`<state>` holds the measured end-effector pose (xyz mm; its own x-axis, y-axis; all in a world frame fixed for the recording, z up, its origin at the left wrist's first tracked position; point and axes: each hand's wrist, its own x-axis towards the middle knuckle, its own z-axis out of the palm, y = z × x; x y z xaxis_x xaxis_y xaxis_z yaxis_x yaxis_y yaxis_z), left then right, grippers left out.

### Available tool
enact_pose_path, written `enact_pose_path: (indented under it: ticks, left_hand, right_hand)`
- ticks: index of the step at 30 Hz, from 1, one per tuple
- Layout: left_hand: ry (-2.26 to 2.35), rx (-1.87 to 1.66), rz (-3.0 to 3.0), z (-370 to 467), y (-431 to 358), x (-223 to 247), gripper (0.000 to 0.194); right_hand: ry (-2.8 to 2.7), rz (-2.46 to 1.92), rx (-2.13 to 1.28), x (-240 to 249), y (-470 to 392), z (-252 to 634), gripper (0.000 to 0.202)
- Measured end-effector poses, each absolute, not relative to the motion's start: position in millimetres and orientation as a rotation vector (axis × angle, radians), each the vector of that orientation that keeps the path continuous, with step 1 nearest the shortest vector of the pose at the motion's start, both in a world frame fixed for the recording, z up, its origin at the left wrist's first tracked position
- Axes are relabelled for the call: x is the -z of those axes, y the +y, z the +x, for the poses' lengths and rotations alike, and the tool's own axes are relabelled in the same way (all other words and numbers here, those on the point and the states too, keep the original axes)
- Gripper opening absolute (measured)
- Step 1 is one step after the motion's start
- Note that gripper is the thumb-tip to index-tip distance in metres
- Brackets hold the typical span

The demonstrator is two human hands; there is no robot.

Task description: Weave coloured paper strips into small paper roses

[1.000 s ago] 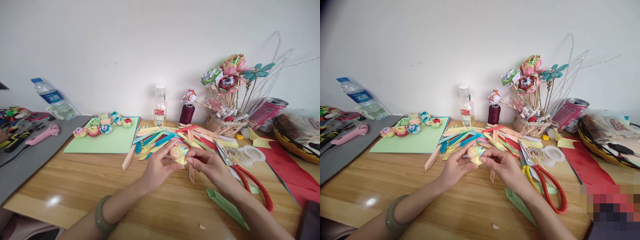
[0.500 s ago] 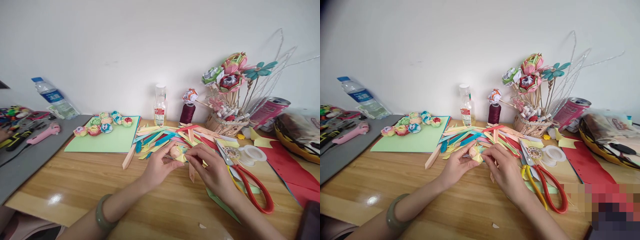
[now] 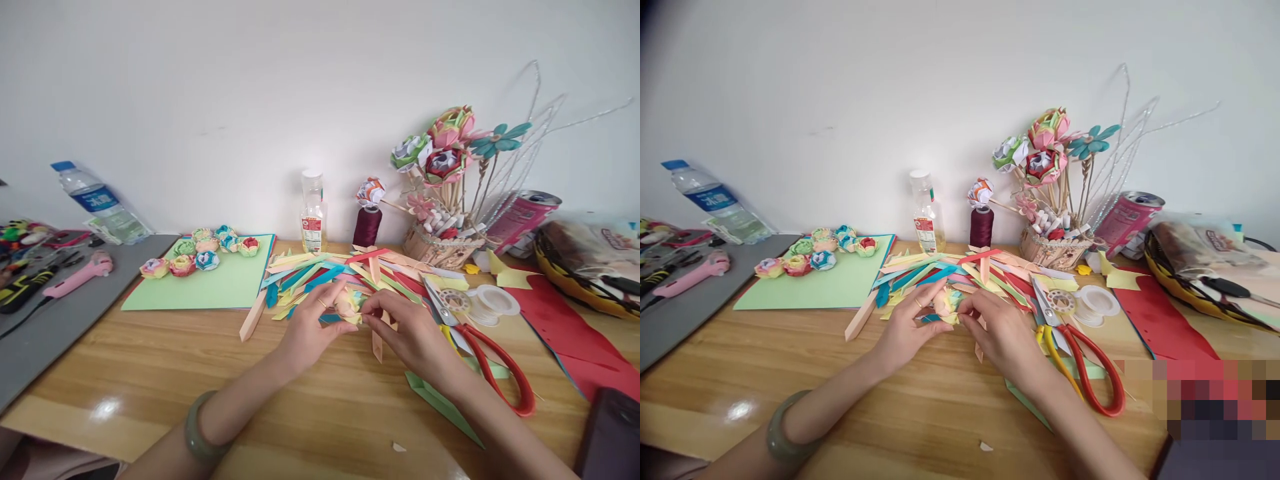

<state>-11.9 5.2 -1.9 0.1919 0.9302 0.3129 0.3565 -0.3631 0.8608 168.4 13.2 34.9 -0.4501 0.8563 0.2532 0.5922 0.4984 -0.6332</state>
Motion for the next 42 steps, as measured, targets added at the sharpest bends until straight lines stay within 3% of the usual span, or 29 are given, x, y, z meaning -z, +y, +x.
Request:
enact_pose_path:
  ticks: [5,15,42]
  left_hand:
    - [1.215,-1.168,1.777,-10.9,6.2,5.0,0.063]
    - [1.238,-1.136,1.805,-11.2,3.7,1.9,0.062]
    - [1.106,-1.127,1.948,-14.2,6.2,-1.9,0.062]
  right_hand:
    - [-2.15,-1.138,-0.605,-34.2,11.7,166.5,0.01]
    - [-2.102,-1.202,-1.012,-35.1,18.2,170.4,0.011]
    - [-2.262,-1.219,-0.664,-34.1,17.5,175.7,0.012]
